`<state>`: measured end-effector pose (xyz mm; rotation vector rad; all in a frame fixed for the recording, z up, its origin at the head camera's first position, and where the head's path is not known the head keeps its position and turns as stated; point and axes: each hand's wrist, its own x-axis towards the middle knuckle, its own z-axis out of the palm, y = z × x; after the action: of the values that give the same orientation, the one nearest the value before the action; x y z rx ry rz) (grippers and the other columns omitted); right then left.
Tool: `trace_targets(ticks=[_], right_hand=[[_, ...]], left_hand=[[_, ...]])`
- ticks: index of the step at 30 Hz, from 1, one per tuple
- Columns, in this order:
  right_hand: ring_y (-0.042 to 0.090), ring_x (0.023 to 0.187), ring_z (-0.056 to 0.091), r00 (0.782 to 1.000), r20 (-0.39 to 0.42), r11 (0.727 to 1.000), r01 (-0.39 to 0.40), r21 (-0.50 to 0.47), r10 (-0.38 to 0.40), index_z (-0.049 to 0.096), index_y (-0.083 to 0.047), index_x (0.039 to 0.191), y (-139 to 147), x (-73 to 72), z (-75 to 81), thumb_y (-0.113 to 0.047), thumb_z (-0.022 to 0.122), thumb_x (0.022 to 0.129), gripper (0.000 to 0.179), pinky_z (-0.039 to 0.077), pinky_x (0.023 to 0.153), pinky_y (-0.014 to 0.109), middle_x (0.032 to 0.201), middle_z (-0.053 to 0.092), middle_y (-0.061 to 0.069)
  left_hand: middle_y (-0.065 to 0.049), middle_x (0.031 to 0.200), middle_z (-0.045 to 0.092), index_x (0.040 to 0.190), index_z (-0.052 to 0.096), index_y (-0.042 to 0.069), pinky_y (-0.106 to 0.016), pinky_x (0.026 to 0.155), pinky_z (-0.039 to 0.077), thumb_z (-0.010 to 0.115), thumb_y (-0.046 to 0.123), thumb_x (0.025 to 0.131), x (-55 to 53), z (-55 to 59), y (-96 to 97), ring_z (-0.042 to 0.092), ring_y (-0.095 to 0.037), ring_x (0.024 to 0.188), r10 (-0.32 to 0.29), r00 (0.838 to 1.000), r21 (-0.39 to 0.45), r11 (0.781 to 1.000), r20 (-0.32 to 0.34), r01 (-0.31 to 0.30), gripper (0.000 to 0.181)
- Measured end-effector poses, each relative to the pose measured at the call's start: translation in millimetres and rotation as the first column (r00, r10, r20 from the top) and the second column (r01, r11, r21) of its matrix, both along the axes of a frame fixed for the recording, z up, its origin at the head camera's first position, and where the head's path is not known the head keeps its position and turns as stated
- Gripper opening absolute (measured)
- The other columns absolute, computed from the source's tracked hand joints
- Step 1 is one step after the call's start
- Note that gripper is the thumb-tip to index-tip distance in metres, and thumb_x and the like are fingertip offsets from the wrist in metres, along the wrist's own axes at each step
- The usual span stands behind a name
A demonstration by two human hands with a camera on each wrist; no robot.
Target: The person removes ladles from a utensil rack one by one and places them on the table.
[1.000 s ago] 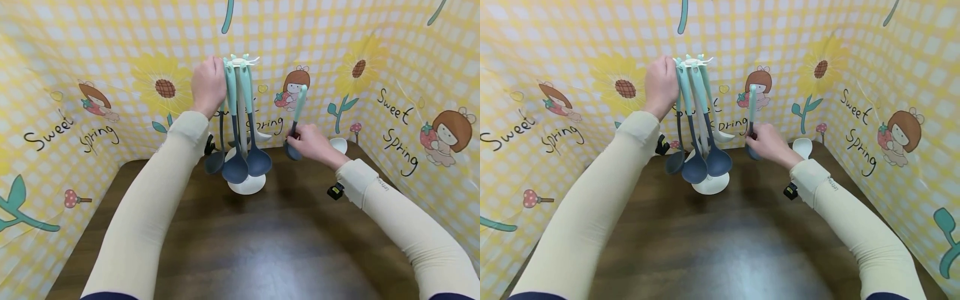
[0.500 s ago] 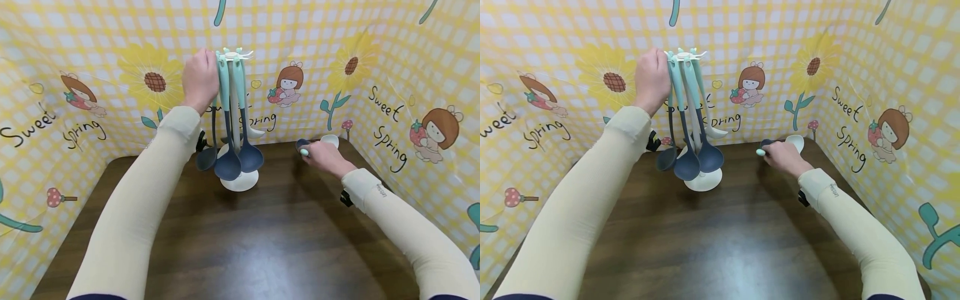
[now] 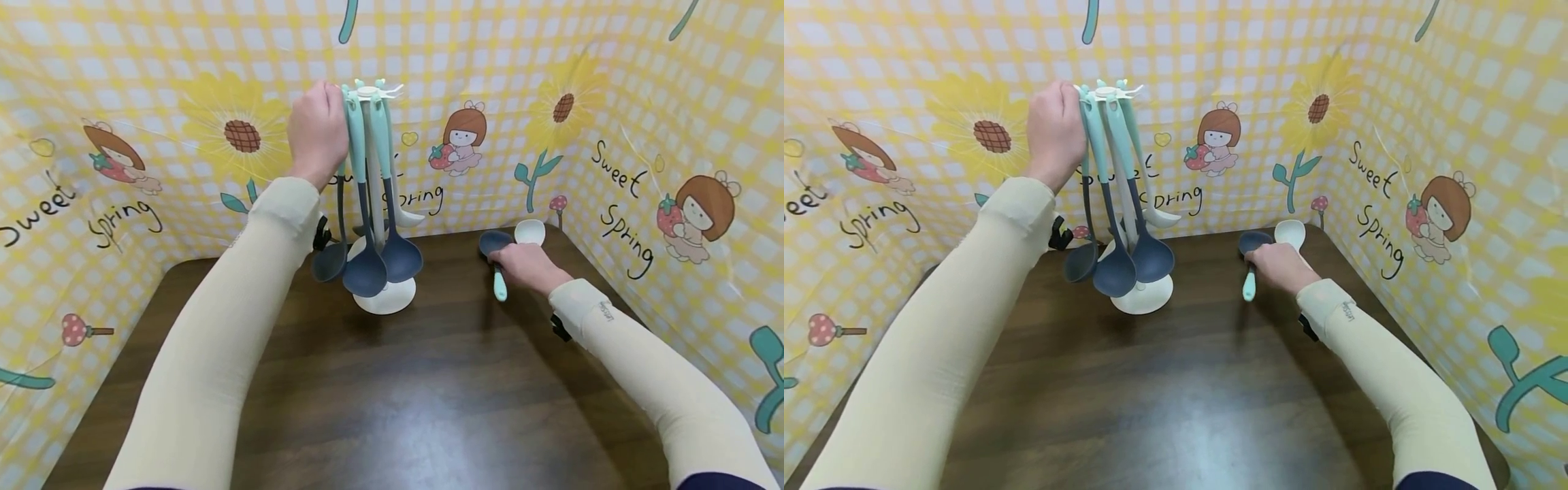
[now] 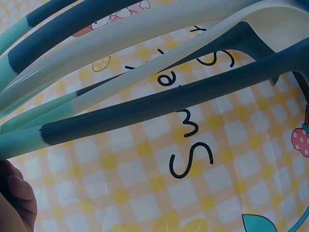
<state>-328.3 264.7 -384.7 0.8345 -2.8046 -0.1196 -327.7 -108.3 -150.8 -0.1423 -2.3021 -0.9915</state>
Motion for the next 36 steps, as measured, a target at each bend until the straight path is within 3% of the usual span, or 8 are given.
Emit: trace_targets(ticks=[7, 15, 24, 27, 30, 36], right_hand=[[0.021, 0.058, 0.057, 0.998, 0.053, 0.996, 0.017, 0.089, -0.022, 0.064, -0.017, 0.091, 7.1, -1.9, -8.0, -0.008, 0.065, 0.088, 0.010, 0.049, 0.050, 0.048, 0.070, 0.062, 0.003], [0.021, 0.058, 0.059, 0.998, 0.070, 0.993, -0.010, 0.115, 0.002, 0.062, -0.016, 0.095, 7.3, -0.6, -14.4, -0.011, 0.071, 0.082, 0.016, 0.051, 0.053, 0.048, 0.072, 0.064, 0.004], [0.017, 0.056, 0.055, 0.997, 0.077, 0.993, 0.022, 0.116, -0.031, 0.064, -0.016, 0.091, 3.2, 6.9, -18.3, -0.012, 0.068, 0.085, 0.008, 0.048, 0.052, 0.041, 0.068, 0.061, 0.001], [0.018, 0.055, 0.053, 0.988, 0.132, 0.994, 0.067, 0.084, -0.078, 0.063, -0.015, 0.090, -1.0, 12.1, -17.5, -0.015, 0.064, 0.089, 0.002, 0.046, 0.052, 0.041, 0.068, 0.059, 0.001], [0.019, 0.056, 0.053, 0.976, 0.180, 0.992, 0.115, 0.055, -0.124, 0.064, -0.016, 0.087, -9.0, 19.9, -13.8, -0.023, 0.063, 0.092, 0.009, 0.045, 0.052, 0.041, 0.068, 0.058, 0.000], [0.018, 0.058, 0.053, 0.942, 0.295, 0.986, 0.141, 0.088, -0.161, 0.063, -0.016, 0.086, -24.8, 33.6, -6.2, -0.029, 0.065, 0.095, 0.015, 0.042, 0.052, 0.036, 0.069, 0.056, 0.001]], left_hand=[[-0.001, 0.071, 0.041, 0.078, 0.039, 0.019, -0.026, 0.053, 0.034, 0.023, 0.035, 0.108, 1.4, 1.2, 0.1, 0.040, -0.014, 0.058, -0.006, 1.000, -0.007, 1.000, -0.011, 0.006, 0.038], [-0.001, 0.071, 0.041, 0.078, 0.039, 0.019, -0.025, 0.054, 0.034, 0.022, 0.036, 0.109, 2.2, 0.1, 0.2, 0.040, -0.014, 0.058, -0.009, 1.000, -0.002, 1.000, -0.006, 0.009, 0.039], [0.000, 0.072, 0.042, 0.079, 0.040, 0.019, -0.026, 0.055, 0.035, 0.020, 0.037, 0.108, 3.3, -0.2, 2.4, 0.041, -0.014, 0.059, -0.011, 1.000, -0.013, 1.000, 0.006, 0.011, 0.040], [0.000, 0.073, 0.042, 0.079, 0.039, 0.019, -0.025, 0.055, 0.035, 0.020, 0.037, 0.108, 3.4, -1.6, 2.3, 0.040, -0.014, 0.059, -0.004, 1.000, -0.023, 1.000, 0.007, 0.004, 0.040], [-0.001, 0.072, 0.042, 0.078, 0.039, 0.019, -0.026, 0.055, 0.034, 0.020, 0.036, 0.108, 3.1, -2.4, 2.0, 0.040, -0.014, 0.059, 0.002, 1.000, -0.025, 1.000, -0.005, -0.002, 0.040], [-0.001, 0.072, 0.041, 0.077, 0.038, 0.018, -0.026, 0.055, 0.034, 0.023, 0.035, 0.108, 0.5, -1.4, 0.3, 0.040, -0.015, 0.059, 0.009, 1.000, -0.017, 1.000, -0.026, -0.010, 0.039]])
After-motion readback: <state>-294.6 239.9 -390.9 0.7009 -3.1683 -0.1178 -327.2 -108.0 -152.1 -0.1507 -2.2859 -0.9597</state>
